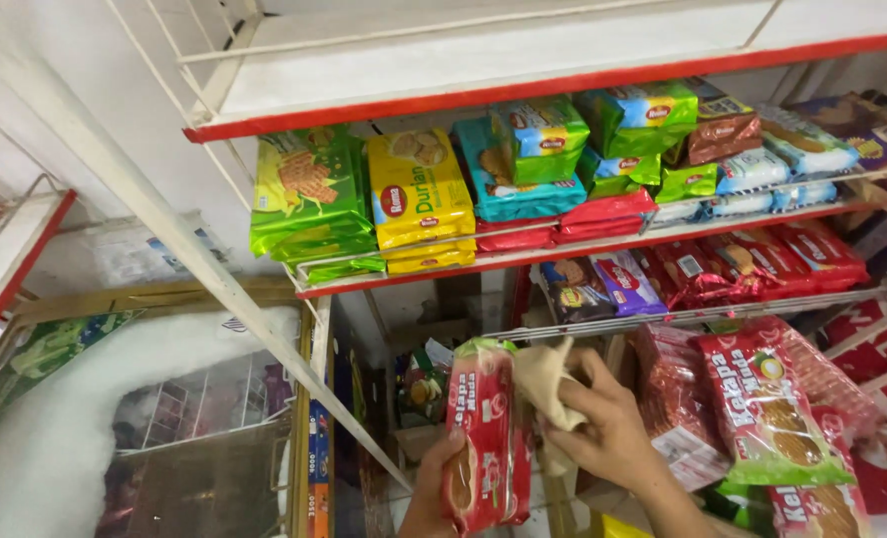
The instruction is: The recorder is wiping down a grocery store shelf and cleaning individual snack packages using a cloth.
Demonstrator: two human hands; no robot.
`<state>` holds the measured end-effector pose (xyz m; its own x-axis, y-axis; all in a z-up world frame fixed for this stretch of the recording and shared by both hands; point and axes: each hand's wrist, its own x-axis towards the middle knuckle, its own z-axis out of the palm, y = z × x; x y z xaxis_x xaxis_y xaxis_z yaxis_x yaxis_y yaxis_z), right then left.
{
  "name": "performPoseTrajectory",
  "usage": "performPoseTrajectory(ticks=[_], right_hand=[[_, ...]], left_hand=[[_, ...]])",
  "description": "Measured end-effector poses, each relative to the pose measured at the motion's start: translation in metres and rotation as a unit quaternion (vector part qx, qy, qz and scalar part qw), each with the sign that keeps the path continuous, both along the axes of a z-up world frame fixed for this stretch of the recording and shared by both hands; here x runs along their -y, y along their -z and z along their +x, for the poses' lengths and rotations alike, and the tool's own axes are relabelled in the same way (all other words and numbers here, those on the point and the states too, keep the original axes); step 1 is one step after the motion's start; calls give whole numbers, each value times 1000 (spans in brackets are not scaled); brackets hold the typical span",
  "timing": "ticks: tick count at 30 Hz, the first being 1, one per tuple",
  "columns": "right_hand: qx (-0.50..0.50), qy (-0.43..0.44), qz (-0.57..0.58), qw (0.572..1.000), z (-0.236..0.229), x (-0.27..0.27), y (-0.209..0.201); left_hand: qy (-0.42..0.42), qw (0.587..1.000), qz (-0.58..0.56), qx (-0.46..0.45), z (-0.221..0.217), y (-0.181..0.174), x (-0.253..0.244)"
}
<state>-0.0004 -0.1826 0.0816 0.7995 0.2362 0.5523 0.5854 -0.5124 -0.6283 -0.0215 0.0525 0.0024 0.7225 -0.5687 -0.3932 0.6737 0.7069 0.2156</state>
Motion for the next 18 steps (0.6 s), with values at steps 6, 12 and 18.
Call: performPoseTrajectory(ticks=[6, 12, 18], right_hand=[[-9, -11, -176, 984, 12, -12, -19], [-149, 83, -164, 972, 27, 21, 57], [36, -71, -211, 974, -8, -36, -45]], left_hand=[[-24, 996, 76, 24, -7, -21, 6], [5, 996, 1, 91, 14, 19, -9], [-64, 991, -19, 120, 29, 37, 3]])
